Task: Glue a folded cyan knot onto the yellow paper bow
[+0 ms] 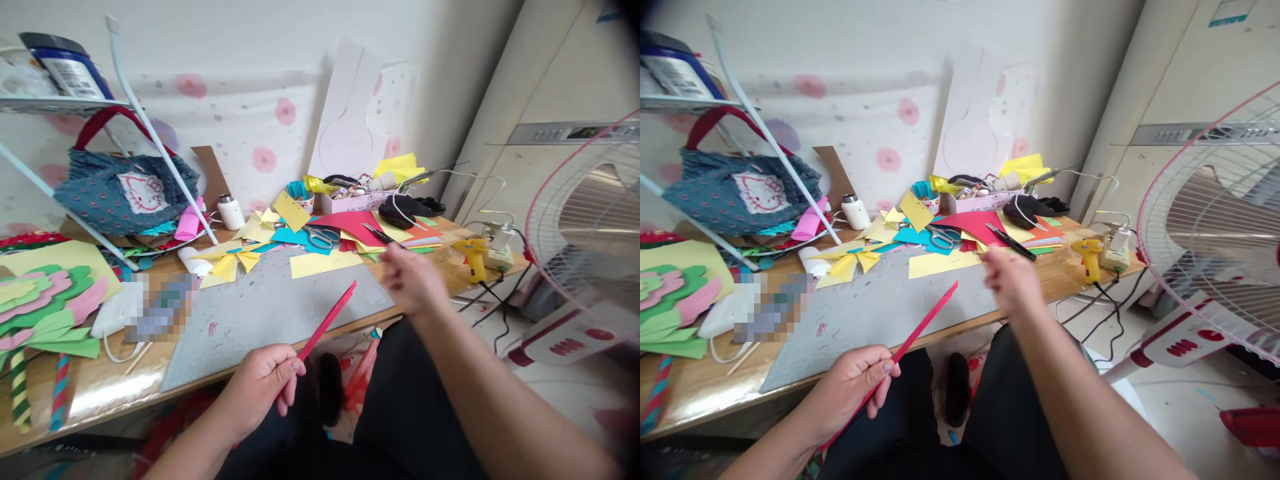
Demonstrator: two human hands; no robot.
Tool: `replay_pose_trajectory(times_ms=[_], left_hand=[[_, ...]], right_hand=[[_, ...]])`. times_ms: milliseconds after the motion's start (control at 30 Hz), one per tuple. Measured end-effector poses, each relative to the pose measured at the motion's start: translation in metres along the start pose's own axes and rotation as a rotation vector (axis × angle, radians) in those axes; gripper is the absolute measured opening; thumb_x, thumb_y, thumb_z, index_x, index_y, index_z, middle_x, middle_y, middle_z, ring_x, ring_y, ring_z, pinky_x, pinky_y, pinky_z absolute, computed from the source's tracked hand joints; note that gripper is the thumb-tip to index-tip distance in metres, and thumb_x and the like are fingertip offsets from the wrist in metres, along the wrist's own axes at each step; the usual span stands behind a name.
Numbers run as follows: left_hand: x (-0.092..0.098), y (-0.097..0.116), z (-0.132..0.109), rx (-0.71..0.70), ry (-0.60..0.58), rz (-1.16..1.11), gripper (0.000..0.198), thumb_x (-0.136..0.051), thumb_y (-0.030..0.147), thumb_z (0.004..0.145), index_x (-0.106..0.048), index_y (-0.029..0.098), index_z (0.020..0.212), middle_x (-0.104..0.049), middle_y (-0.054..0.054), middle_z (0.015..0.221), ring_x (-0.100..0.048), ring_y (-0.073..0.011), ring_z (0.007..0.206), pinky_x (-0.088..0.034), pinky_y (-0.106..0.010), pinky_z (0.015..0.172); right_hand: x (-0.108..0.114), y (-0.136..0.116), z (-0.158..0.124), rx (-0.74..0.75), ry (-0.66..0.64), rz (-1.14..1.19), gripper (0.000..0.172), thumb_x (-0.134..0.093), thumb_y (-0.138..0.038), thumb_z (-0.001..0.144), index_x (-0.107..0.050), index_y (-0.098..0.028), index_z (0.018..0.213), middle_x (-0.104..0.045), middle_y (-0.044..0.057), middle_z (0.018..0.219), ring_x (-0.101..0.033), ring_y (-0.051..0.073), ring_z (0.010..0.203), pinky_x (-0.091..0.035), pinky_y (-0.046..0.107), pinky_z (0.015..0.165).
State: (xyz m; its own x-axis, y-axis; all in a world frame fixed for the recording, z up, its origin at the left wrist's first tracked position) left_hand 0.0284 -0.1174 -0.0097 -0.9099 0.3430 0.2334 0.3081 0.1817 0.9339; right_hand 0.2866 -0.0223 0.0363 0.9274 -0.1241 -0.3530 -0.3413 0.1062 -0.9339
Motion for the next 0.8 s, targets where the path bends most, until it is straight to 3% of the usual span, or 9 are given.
replay_pose_trajectory(times_ms=[100,167,233,300,367,467,600,700,800], left_hand=[[0.006,0.0,-0.005,-0.049,0.07,-0.069,0.038,-0.051,0.05,0.085,-0.058,0.014,0.077,-0.058,0.001,0.052,-0.051,-0.0107,0.043,-0.038,-0.022,0.048],[0.007,0.004,-0.004,-0.091,0.132,-0.087,0.039,-0.048,0.051,0.087,-0.059,0.014,0.081,-0.06,0.0,0.057,-0.055,-0.0116,0.048,-0.042,-0.023,0.052],[0.005,0.011,0.0,-0.128,0.158,-0.096,0.041,-0.048,0.054,0.086,-0.06,0.014,0.086,-0.06,0.0,0.059,-0.056,-0.0119,0.048,-0.041,-0.023,0.05],[0.003,0.017,0.007,-0.161,0.16,-0.099,0.044,-0.051,0.057,0.084,-0.06,0.014,0.081,-0.06,-0.001,0.058,-0.055,-0.0117,0.046,-0.04,-0.022,0.047],[0.004,0.022,0.012,-0.189,0.181,-0.104,0.047,-0.045,0.059,0.087,-0.059,0.015,0.081,-0.06,-0.001,0.059,-0.054,-0.0115,0.046,-0.041,-0.023,0.048],[0.011,0.022,0.014,-0.213,0.186,-0.09,0.044,-0.042,0.054,0.09,-0.061,0.015,0.083,-0.064,-0.003,0.066,-0.059,-0.0133,0.054,-0.045,-0.024,0.055],[0.031,0.01,0.007,-0.191,0.187,-0.018,0.028,-0.055,0.039,0.086,-0.068,0.016,0.095,-0.069,-0.005,0.08,-0.065,-0.0172,0.074,-0.047,-0.026,0.067],[0.053,-0.005,-0.001,-0.142,0.255,0.033,0.025,-0.058,0.033,0.083,-0.069,0.016,0.097,-0.072,-0.007,0.091,-0.065,-0.0194,0.085,-0.048,-0.029,0.078],[0.078,-0.02,-0.009,-0.095,0.339,0.062,0.023,-0.055,0.032,0.083,-0.068,0.016,0.093,-0.072,-0.007,0.086,-0.066,-0.0197,0.081,-0.049,-0.03,0.074]], right_hand=[[0.005,-0.003,0.005,0.053,0.023,0.022,0.039,-0.079,-0.051,0.06,-0.061,-0.017,0.065,-0.038,-0.01,0.043,-0.028,0.001,0.037,-0.028,0.015,0.037],[-0.013,0.013,-0.007,-0.02,-0.092,-0.019,0.038,-0.081,-0.046,0.06,-0.061,-0.014,0.06,-0.054,-0.002,0.055,-0.039,0.003,0.04,-0.034,0.018,0.037],[-0.044,0.036,-0.029,-0.183,-0.417,-0.151,0.034,-0.08,-0.044,0.063,-0.066,-0.013,0.069,-0.062,0.002,0.066,-0.049,0.007,0.046,-0.041,0.021,0.042],[-0.075,0.053,-0.052,-0.241,-0.69,-0.186,0.034,-0.075,-0.044,0.071,-0.069,-0.014,0.085,-0.063,0.002,0.067,-0.055,0.01,0.053,-0.042,0.022,0.048],[-0.096,0.064,-0.064,-0.236,-0.775,-0.147,0.034,-0.068,-0.046,0.079,-0.068,-0.014,0.087,-0.06,0.0,0.057,-0.055,0.012,0.051,-0.042,0.024,0.049],[-0.108,0.071,-0.06,-0.228,-0.666,-0.127,0.035,-0.066,-0.049,0.079,-0.066,-0.014,0.074,-0.058,0.0,0.057,-0.055,0.012,0.05,-0.045,0.027,0.053],[-0.1,0.07,-0.035,-0.278,-0.444,-0.15,0.036,-0.076,-0.051,0.068,-0.071,-0.015,0.074,-0.066,0.004,0.069,-0.061,0.015,0.064,-0.052,0.03,0.066],[-0.089,0.061,-0.01,-0.295,-0.361,-0.113,0.038,-0.08,-0.052,0.061,-0.073,-0.016,0.072,-0.067,0.005,0.069,-0.059,0.014,0.06,-0.051,0.026,0.057],[-0.075,0.048,0.017,-0.255,-0.298,-0.123,0.038,-0.082,-0.052,0.057,-0.073,-0.017,0.069,-0.065,0.004,0.065,-0.057,0.013,0.058,-0.048,0.022,0.052]])
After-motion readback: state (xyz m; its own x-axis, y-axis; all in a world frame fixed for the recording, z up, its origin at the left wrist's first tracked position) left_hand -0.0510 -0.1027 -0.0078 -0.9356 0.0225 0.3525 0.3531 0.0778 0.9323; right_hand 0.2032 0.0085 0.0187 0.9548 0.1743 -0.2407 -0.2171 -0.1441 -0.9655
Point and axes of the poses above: each hand's wrist, its own z-axis towards the middle knuckle, its own x-axis out of the back of the hand, y = z × x, the point moved 2 cm from there along z, towards the middle knuckle
